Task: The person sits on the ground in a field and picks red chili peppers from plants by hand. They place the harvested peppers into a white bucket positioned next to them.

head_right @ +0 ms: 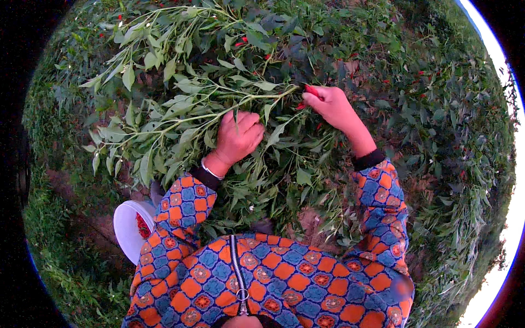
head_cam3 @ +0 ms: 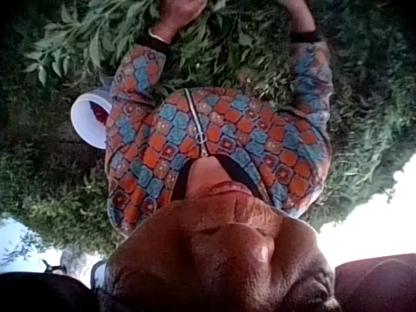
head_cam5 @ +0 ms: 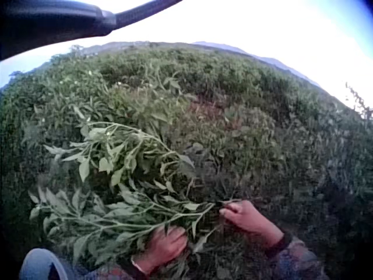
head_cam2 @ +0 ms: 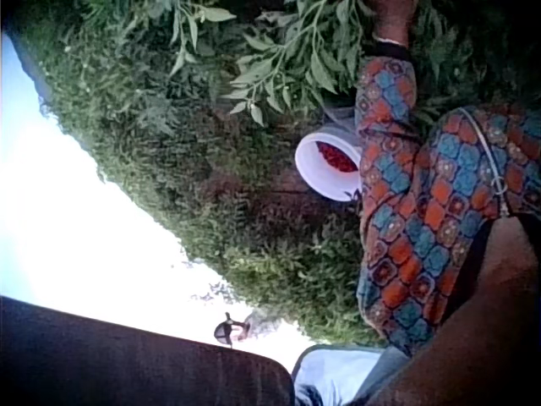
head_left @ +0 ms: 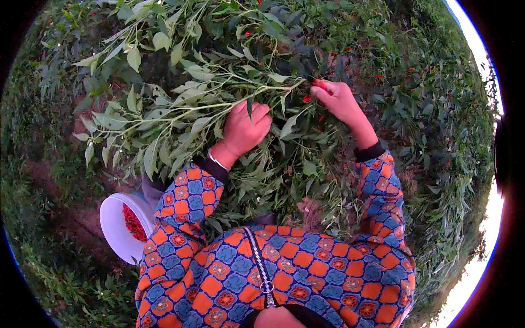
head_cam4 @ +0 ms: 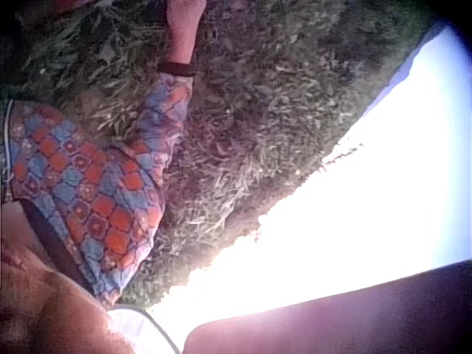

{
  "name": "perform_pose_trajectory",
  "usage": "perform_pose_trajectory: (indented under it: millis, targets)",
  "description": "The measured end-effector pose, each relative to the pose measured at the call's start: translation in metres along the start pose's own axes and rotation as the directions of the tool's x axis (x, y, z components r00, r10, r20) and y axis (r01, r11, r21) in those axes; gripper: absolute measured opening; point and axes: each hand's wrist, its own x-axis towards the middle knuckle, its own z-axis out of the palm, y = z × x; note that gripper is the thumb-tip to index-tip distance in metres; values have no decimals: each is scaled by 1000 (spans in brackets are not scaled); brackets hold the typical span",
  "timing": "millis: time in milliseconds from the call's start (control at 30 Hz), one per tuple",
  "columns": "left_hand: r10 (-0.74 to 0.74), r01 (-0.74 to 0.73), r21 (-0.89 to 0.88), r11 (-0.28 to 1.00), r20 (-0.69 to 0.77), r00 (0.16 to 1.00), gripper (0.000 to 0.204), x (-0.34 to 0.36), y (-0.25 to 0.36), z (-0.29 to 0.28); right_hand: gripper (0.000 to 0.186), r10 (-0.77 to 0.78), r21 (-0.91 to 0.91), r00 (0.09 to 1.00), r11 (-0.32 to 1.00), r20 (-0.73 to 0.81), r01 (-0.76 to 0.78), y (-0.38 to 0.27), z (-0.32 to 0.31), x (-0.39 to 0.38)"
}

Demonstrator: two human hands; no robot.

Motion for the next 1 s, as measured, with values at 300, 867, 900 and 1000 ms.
perform_pose_trajectory:
  millis: [300,867,900,1000]
  targets:
    - [17,-17,-5,1000,-78,997,10,1,0,2,22,39,-796,922,519,385,311,-14,13,9]
    - [15,-18,-29,999,-114,993,8,8,-1,23,17,259,866,870,171,419,-469,-88,35,-46]
    - [-25,22,-32,999,-113,993,9,6,-6,27,17,250,818,837,207,486,-537,-116,57,-44]
    - [62,-55,41,998,-194,979,10,15,-18,34,22,20,689,712,232,702,-686,-213,133,-27]
